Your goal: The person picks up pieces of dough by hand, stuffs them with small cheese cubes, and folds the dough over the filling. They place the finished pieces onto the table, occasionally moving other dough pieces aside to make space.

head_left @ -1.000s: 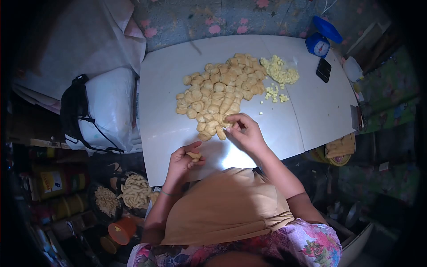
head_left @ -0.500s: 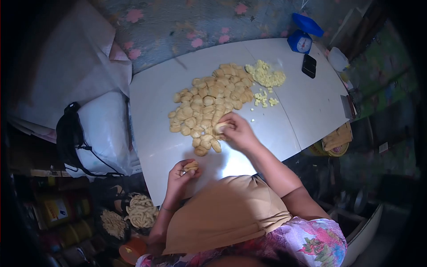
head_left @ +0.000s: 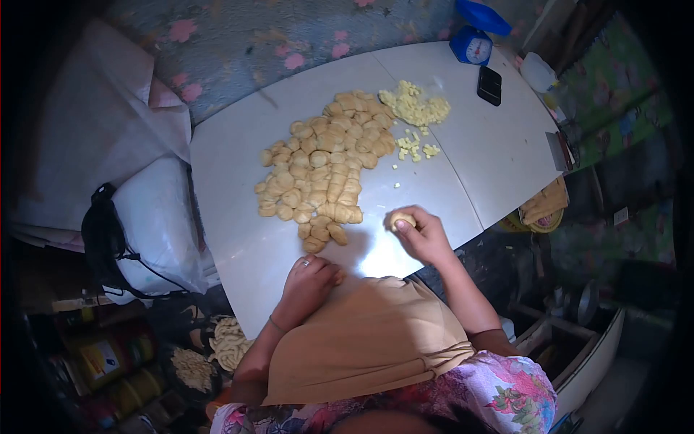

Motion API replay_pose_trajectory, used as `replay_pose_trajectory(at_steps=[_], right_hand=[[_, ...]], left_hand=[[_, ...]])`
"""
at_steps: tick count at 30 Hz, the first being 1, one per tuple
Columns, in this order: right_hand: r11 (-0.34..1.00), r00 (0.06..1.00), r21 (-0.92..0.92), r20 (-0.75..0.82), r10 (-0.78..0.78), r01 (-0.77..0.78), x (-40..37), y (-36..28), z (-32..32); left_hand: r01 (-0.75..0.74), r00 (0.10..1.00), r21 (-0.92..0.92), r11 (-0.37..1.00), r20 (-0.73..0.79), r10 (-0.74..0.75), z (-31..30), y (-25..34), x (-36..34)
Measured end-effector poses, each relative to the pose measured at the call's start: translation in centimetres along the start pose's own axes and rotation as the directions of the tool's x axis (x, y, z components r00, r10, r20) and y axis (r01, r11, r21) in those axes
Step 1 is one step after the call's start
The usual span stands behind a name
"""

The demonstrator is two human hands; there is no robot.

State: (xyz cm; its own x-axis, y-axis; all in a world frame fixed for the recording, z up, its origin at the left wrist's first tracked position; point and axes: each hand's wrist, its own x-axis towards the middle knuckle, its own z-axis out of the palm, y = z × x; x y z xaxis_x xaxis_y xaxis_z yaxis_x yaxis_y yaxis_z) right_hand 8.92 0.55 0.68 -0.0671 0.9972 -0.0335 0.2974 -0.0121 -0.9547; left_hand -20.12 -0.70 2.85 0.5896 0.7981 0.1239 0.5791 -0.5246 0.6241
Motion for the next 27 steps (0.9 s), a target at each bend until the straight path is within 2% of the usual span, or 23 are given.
replay_pose_trajectory(at_steps=[1,2,4,6,7,10,12,13,15,16,17,19,22,25,27], right_hand=[[0.969,0.994,-0.227,0.065,-0.087,0.100,0.1,0.0,0.0],[0.893,0.973,-0.389,0.046,-0.227,0.226,0.3,-0.2,0.1],[0.852,0.966,-0.498,-0.095,-0.241,0.164,1.4,-1.0,0.4],[0.823,0.928,-0.563,-0.261,-0.266,0.077,3.2,-1.6,0.4],[0.804,0.936,-0.593,-0.252,-0.245,0.050,4.0,-1.3,0.1],[0.719,0.958,-0.695,-0.218,-0.184,-0.020,5.9,-0.3,-0.6],[0.936,0.978,-0.351,-0.199,-0.057,-0.017,5.3,-1.4,0.4],[0.988,0.986,-0.154,-0.165,0.005,-0.030,4.9,-2.7,1.0],[0.950,0.969,-0.201,0.101,-0.224,0.240,3.8,-5.4,2.2],[0.947,0.949,-0.147,0.179,-0.258,0.285,3.1,-6.2,3.2],[0.937,0.940,-0.163,0.204,-0.274,0.308,2.4,-7.2,4.1],[0.987,0.968,-0.012,0.197,-0.153,0.158,1.3,-8.8,5.8],[0.890,0.910,-0.226,0.228,-0.347,0.396,0.8,-8.1,6.8],[0.867,0.873,-0.193,0.277,-0.402,0.460,1.0,-6.8,7.0],[0.970,0.934,-0.069,0.293,-0.205,0.234,1.6,-6.5,6.5]], left_hand=[[-0.040,0.999,-0.001,0.999,-0.023,0.040,0.0,-0.1,0.2],[-0.008,1.000,0.019,1.000,-0.018,0.008,0.0,0.0,0.3],[0.057,0.998,0.062,0.996,-0.012,-0.057,-0.9,0.9,1.0],[0.034,0.998,0.012,0.999,-0.059,-0.034,-1.2,0.7,1.4],[0.023,0.996,-0.012,1.000,-0.084,-0.024,-1.4,0.6,1.5],[0.157,0.974,-0.154,0.975,-0.139,-0.179,-1.3,-0.1,1.7],[0.254,0.926,-0.512,0.821,-0.115,-0.359,-1.2,-0.4,1.9],[0.281,0.895,-0.666,0.691,-0.079,-0.440,-1.2,-0.4,2.0],[0.375,0.852,-0.832,0.409,0.135,-0.505,-2.0,0.4,2.3],[0.414,0.826,-0.875,0.250,0.246,-0.507,-2.3,0.8,2.3],[0.434,0.814,-0.875,0.216,0.278,-0.510,-2.4,1.3,2.3],[0.472,0.789,-0.869,0.149,0.340,-0.511,-2.2,1.9,2.3],[0.480,0.791,-0.866,0.137,0.360,-0.494,-1.5,1.7,1.7],[0.503,0.773,-0.861,0.079,0.406,-0.488,-1.4,1.3,1.4],[0.501,0.759,-0.862,0.081,0.392,-0.519,-1.4,1.2,1.4]])
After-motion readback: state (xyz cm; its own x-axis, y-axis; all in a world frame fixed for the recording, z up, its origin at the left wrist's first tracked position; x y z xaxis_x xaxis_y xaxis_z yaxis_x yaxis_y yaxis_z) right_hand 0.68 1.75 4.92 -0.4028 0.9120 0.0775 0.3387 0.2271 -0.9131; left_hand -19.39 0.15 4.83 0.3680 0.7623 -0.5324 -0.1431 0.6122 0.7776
